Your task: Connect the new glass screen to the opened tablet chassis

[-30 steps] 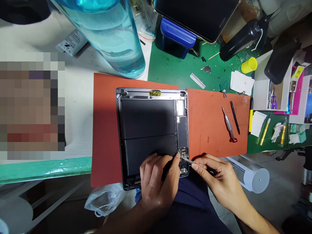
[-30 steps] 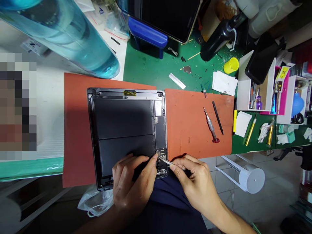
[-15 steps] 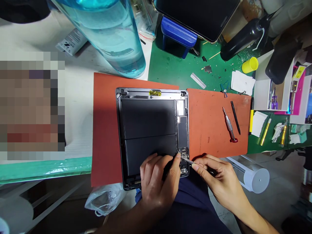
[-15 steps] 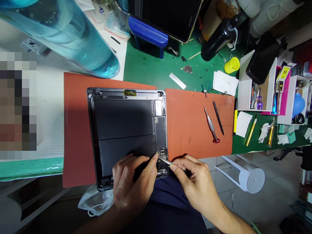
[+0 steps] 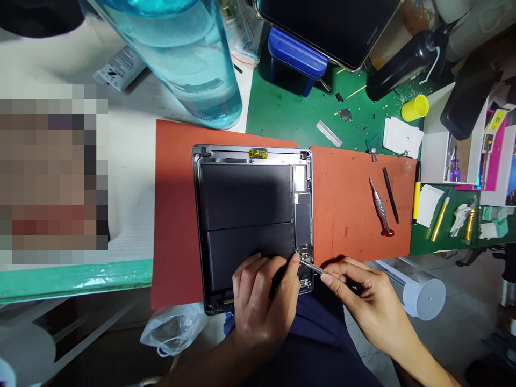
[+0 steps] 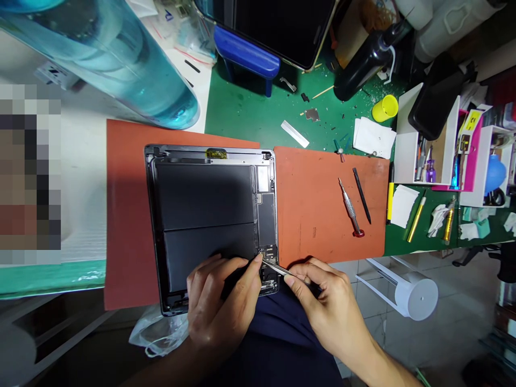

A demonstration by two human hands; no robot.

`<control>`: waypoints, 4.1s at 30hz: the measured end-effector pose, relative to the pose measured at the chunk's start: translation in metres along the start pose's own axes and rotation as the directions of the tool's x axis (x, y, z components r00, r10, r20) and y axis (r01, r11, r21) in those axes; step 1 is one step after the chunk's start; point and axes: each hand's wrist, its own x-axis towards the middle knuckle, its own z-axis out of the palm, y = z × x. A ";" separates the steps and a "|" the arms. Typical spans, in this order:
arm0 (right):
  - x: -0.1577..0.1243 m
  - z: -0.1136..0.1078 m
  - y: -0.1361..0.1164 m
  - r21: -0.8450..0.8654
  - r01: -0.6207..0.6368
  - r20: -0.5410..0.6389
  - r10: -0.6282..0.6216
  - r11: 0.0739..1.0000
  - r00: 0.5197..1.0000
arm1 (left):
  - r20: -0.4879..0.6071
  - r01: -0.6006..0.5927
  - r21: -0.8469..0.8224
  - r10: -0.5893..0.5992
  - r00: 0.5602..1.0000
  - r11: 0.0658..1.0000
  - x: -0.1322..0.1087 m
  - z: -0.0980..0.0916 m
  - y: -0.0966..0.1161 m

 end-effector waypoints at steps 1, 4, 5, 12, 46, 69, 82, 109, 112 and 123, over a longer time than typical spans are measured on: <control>-0.002 -0.003 0.001 -0.008 -0.008 0.005 0.008 1.000 1.000 | 0.001 0.001 -0.002 -0.001 1.000 1.000 0.000 0.000 0.000; -0.008 -0.013 0.003 -0.044 -0.029 -0.004 0.029 0.999 1.000 | -0.002 -0.003 0.000 0.003 1.000 1.000 0.000 0.000 -0.001; -0.010 -0.016 0.004 -0.057 -0.035 -0.015 0.034 0.998 0.999 | -0.005 -0.004 0.001 0.004 1.000 1.000 0.000 0.000 -0.001; 0.009 0.000 0.000 0.000 0.034 -0.147 -0.034 0.999 0.989 | 0.009 0.007 -0.017 -0.007 1.000 1.000 0.000 0.001 0.000; 0.060 -0.001 -0.036 -0.268 0.350 0.064 -0.346 0.897 0.936 | -0.031 -0.033 -0.011 0.032 0.999 0.999 0.005 0.002 0.000; 0.056 -0.005 -0.033 -0.216 0.327 0.067 -0.320 0.920 0.945 | -0.024 0.040 -0.001 -0.040 0.999 0.999 0.003 0.001 0.001; 0.032 0.031 -0.014 0.110 0.045 -0.115 -0.032 0.993 0.993 | -0.006 0.102 -0.006 -0.102 0.995 0.995 -0.001 0.001 0.003; 0.028 0.035 -0.015 0.075 0.085 -0.164 -0.072 0.994 0.984 | -0.016 0.106 -0.050 -0.107 0.994 0.993 -0.001 -0.001 0.002; 0.029 0.034 -0.016 0.042 0.082 -0.165 -0.074 0.996 0.984 | -0.022 0.105 -0.052 -0.106 0.994 0.993 -0.001 -0.001 0.001; 0.025 0.040 -0.016 -0.024 0.096 -0.209 -0.099 0.995 0.973 | -0.007 0.090 -0.073 -0.091 0.996 0.993 -0.002 -0.001 -0.001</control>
